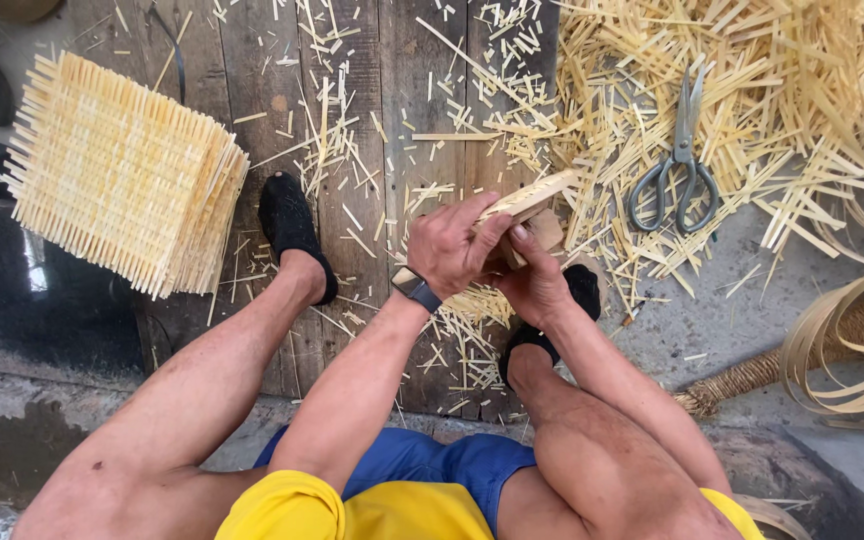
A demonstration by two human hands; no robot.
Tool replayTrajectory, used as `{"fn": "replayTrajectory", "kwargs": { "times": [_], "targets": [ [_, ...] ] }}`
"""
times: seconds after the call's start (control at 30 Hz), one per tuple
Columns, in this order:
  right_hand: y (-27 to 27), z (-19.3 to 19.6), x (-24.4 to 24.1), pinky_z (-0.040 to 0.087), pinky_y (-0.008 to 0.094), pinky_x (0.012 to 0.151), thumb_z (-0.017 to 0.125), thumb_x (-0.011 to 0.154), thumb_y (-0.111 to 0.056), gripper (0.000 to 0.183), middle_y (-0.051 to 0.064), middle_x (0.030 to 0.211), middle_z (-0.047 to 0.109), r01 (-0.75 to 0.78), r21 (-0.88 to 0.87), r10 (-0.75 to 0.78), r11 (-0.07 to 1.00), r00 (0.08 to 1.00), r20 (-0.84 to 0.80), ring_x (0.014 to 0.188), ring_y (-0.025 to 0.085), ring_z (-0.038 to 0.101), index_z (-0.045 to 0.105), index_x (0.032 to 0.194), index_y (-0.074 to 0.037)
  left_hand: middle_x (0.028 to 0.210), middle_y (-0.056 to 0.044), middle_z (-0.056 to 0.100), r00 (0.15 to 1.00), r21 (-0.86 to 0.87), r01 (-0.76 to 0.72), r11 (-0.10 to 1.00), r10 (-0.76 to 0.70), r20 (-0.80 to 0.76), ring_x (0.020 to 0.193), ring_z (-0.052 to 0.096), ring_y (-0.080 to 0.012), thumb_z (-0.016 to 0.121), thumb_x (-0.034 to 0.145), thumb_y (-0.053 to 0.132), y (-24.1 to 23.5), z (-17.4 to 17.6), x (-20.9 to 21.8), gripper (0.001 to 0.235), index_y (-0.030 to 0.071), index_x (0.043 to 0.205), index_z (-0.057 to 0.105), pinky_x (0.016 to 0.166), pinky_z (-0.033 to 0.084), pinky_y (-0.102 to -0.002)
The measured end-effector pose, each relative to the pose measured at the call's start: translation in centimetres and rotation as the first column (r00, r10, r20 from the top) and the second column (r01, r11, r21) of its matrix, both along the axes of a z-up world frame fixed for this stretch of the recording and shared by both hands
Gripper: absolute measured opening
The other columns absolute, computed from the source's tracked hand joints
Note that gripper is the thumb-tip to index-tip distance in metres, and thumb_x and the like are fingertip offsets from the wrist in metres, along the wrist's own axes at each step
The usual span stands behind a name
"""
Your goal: The person sits on the floor and repeatedly trims the edges of square woven bamboo mats using shears and a circular wooden template. They place the template on the mat, cut around it, and then remove the template to reveal a circular piece.
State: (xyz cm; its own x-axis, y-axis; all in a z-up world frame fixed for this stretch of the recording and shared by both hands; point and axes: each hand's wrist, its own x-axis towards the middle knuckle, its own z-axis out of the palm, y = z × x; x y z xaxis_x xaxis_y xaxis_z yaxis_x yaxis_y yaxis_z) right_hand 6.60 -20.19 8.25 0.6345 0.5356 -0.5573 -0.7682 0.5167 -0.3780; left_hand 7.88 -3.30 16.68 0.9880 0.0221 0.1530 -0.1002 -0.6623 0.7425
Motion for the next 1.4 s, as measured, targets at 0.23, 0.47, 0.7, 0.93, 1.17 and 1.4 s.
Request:
{"fn": "replayTrajectory", "kwargs": {
  "times": [0.23, 0.47, 0.7, 0.93, 1.17, 1.4],
  "targets": [
    [0.7, 1.9, 0.9, 0.055, 0.049, 0.085, 0.077, 0.079, -0.052, 0.077, 0.006, 0.124, 0.063, -0.029, -0.093, 0.033, 0.995, 0.998, 0.046, 0.113, 0.024, 0.062, 0.049, 0.139, -0.013, 0.095, -0.016, 0.077, 0.999, -0.092, -0.039, 0.995, 0.04, 0.008, 0.081, 0.076, -0.0273, 0.057, 0.106, 0.05, 2.7, -1.3, 0.9, 0.047, 0.009, 0.118, 0.076, 0.069, 0.06, -0.038],
    [-3.4, 3.1, 0.5, 0.051, 0.055, 0.094, 0.076, 0.08, -0.049, 0.086, 0.015, 0.127, 0.059, -0.033, -0.147, 0.054, 0.989, 0.989, 0.139, 0.117, 0.032, 0.057, 0.045, 0.147, -0.004, 0.076, -0.025, 0.065, 0.754, -0.091, -0.527, 0.845, 0.415, -0.51, 0.066, 0.051, -0.0224, 0.057, 0.12, 0.049, 8.5, -12.9, 0.3, 0.073, -0.016, 0.09, 0.07, 0.059, 0.042, -0.039],
    [-8.6, 2.3, -1.3, 0.048, 0.055, 0.103, 0.073, 0.081, -0.043, 0.085, 0.014, 0.136, 0.06, 0.205, 0.006, -0.204, 0.979, 0.972, 0.119, 0.124, 0.033, 0.059, 0.044, 0.151, -0.003, 0.097, -0.016, 0.075, 0.433, -0.324, -0.613, 0.721, -0.037, -0.9, 0.076, 0.074, -0.0256, 0.06, 0.098, 0.015, 15.2, -21.0, -6.1, 0.028, -0.006, 0.116, 0.064, 0.057, 0.062, -0.042],
    [-10.4, 2.0, -1.3, 0.05, 0.061, 0.092, 0.071, 0.077, -0.043, 0.085, 0.014, 0.131, 0.063, 0.247, -0.101, -0.23, 0.964, 0.961, 0.154, 0.118, 0.035, 0.062, 0.046, 0.148, -0.004, 0.092, -0.02, 0.074, 0.621, -0.603, -0.775, 0.187, 0.051, -0.782, 0.07, 0.073, -0.0273, 0.068, 0.1, 0.022, 17.9, -18.5, 7.0, 0.034, -0.01, 0.111, 0.065, 0.06, 0.061, -0.038],
    [-6.2, 2.3, -0.4, 0.042, 0.055, 0.111, 0.073, 0.077, -0.042, 0.088, 0.013, 0.139, 0.057, 0.142, -0.048, -0.135, 0.989, 0.982, 0.129, 0.13, 0.032, 0.054, 0.042, 0.15, -0.005, 0.092, -0.008, 0.078, 0.824, -0.662, -0.361, 0.657, -0.108, -0.557, 0.072, 0.071, -0.0191, 0.07, 0.09, 0.023, 6.9, -15.3, 7.9, 0.032, 0.006, 0.117, 0.072, 0.059, 0.057, -0.034],
    [-1.4, 1.7, 2.0, 0.041, 0.05, 0.107, 0.057, 0.087, -0.064, 0.086, 0.014, 0.141, 0.061, 0.111, -0.069, -0.113, 0.991, 0.993, -0.025, 0.129, 0.032, 0.057, 0.046, 0.148, -0.004, 0.104, -0.013, 0.077, 0.618, -0.47, -0.721, 0.509, 0.168, -0.768, 0.092, 0.071, -0.021, 0.069, 0.093, 0.046, 3.5, -17.5, -1.3, 0.053, 0.0, 0.119, 0.07, 0.083, 0.056, -0.034]
  ]
}}
